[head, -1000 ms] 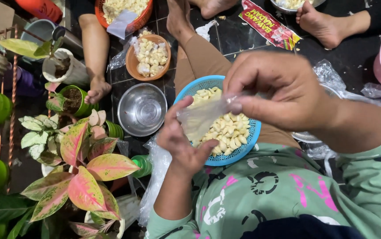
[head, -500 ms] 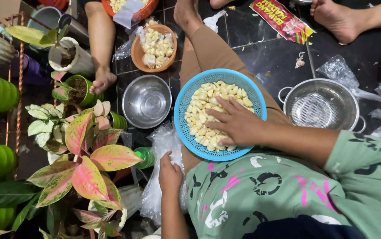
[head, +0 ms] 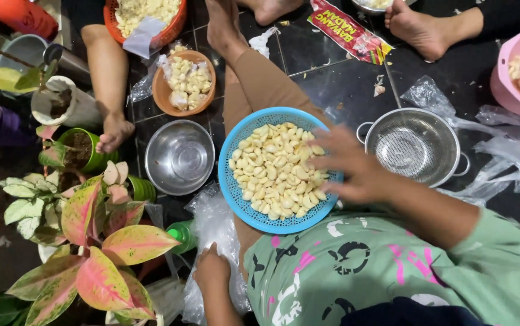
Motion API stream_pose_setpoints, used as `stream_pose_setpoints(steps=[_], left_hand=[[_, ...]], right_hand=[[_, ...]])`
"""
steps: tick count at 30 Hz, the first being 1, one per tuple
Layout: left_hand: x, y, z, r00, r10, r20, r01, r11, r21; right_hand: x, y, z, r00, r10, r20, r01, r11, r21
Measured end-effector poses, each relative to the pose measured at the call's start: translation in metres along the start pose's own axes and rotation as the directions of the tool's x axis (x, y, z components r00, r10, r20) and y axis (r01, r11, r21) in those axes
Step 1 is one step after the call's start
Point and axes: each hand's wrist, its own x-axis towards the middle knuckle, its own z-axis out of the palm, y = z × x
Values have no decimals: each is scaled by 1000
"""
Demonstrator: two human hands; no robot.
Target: A person sitting on the floor is picking up peeled garlic cloves from a blue basket and portioning them into small plastic bags.
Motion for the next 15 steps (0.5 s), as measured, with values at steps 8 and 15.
stream_pose_setpoints(steps=[8, 15], left_hand=[[-39, 21, -34, 924, 259, -283, -293, 952, -85], [-9, 42, 15, 977, 211, 16, -210, 978, -10]], right_hand=[[-190, 182, -60, 517, 774, -366, -834, 359, -418], [-293, 249, -66, 167, 931, -324, -985, 141, -102]])
